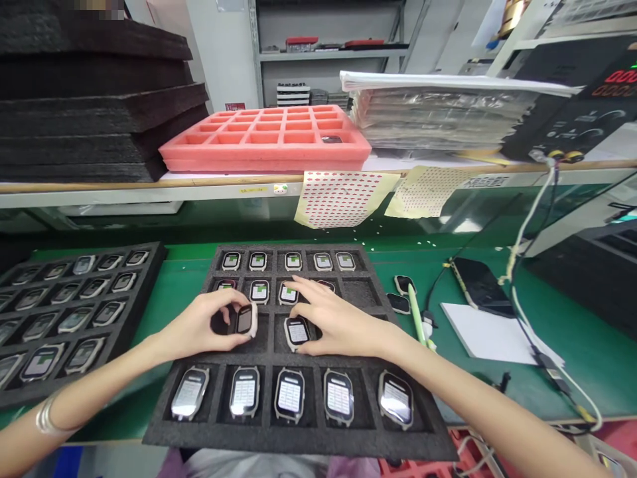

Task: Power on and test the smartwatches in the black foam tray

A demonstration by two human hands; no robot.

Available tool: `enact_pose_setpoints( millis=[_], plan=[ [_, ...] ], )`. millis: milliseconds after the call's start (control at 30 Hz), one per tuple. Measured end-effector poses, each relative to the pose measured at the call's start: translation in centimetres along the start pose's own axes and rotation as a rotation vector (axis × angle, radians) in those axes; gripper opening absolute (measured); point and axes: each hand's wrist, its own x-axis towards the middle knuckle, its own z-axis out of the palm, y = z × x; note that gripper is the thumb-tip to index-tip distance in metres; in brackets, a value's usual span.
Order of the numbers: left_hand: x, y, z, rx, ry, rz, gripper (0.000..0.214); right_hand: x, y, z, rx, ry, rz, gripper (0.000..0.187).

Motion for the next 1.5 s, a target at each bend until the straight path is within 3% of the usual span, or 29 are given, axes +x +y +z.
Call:
enact_pose_setpoints(
  millis=[167,267,333,567,767,933,1100,1267,1500],
  plan=[
    [0.4,2.1,-0.6,-0.825,0.049,-0.106,0.044,-0.5,-1.0,-1.3,0.659,0.173,0.035,0.043],
    [1.1,4.3,-0.5,-1.042,0.135,-0.074,0.045,0.1,-2.6,-1.4,1.109,0.297,0.042,0.053],
    [1.2,5.3,-0.2,-1.137,0.165,-0.089,0.046,0.5,-3.2,-0.8,1.219,0.375,0.085,0.058],
    [1.3,4.3,1.9,-1.231,0.106,-0.277,0.038,0.7,-2.4,2.0,1.111,0.466,0.337,0.047],
    [1.8,3.4,3.0,-1.139,0.132,-0.354,0.052,0.3,-2.4,1.9,1.195,0.49,0.275,0.054],
    [1.6,3.5,3.4,-1.206,0.103,-0.308,0.058,0.0,-2.7,1.7,1.149,0.623,0.282,0.032],
    [1.5,3.6,4.1,-1.186,0.048,-0.194,0.042,-0.1,-2.8,1.9,1.047,0.694,0.333,0.028],
    [1.5,3.7,4.4,-1.047,0.076,-0.095,0.022,-0.2,-3.1,1.8,1.061,0.681,0.318,0.028],
    [1.4,4.0,4.1,-0.977,0.107,-0.072,0.018,-0.5,-3.5,1.8,1.092,0.633,0.268,0.028]
  ],
)
